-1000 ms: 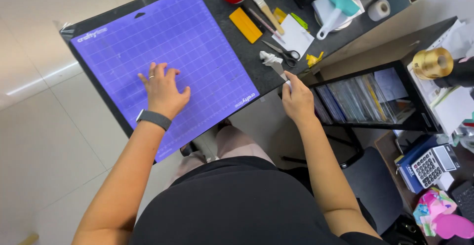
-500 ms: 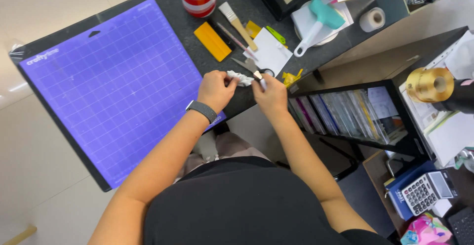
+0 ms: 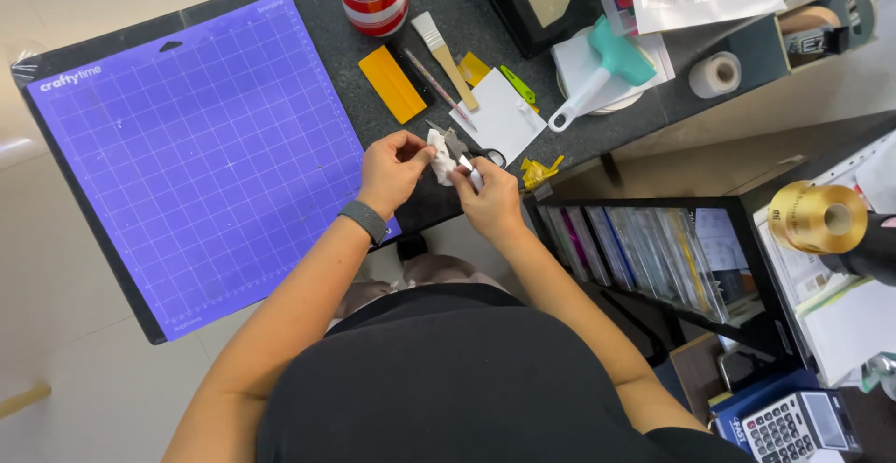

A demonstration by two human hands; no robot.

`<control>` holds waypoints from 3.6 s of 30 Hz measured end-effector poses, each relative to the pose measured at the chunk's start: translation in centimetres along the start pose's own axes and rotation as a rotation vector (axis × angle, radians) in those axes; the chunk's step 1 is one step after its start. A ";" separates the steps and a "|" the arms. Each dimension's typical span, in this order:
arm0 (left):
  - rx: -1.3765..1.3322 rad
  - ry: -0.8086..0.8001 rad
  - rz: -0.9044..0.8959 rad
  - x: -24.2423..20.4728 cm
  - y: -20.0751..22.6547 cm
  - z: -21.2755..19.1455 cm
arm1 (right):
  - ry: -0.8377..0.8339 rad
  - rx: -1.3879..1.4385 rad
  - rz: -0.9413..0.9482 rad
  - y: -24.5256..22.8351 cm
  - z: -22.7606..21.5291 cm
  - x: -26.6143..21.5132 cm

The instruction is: Cleaning a purple cutting mat using a cloth and a scraper tool

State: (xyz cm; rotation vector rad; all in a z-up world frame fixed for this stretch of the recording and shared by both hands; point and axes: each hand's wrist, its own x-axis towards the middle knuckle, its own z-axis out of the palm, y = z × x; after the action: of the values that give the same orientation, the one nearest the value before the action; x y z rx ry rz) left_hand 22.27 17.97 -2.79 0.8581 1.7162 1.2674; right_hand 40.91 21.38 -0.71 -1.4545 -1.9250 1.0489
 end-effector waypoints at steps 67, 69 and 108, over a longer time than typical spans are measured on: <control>-0.897 -0.208 -0.097 -3.2 1.7 -4.2 | -0.412 0.845 0.155 -4.7 -1.0 2.8; -0.954 -0.219 -0.156 -3.3 2.0 -4.6 | -0.437 0.815 0.125 -6.4 -2.2 2.5; 0.847 -0.123 0.328 1.0 -2.4 -2.8 | -0.259 -0.431 -0.242 0.5 -2.0 7.0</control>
State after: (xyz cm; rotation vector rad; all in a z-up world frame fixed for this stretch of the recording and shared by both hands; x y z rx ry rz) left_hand 19.20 17.04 -4.88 1.7165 2.0770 0.6110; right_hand 40.60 28.67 -0.39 -1.2955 -2.5613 0.7713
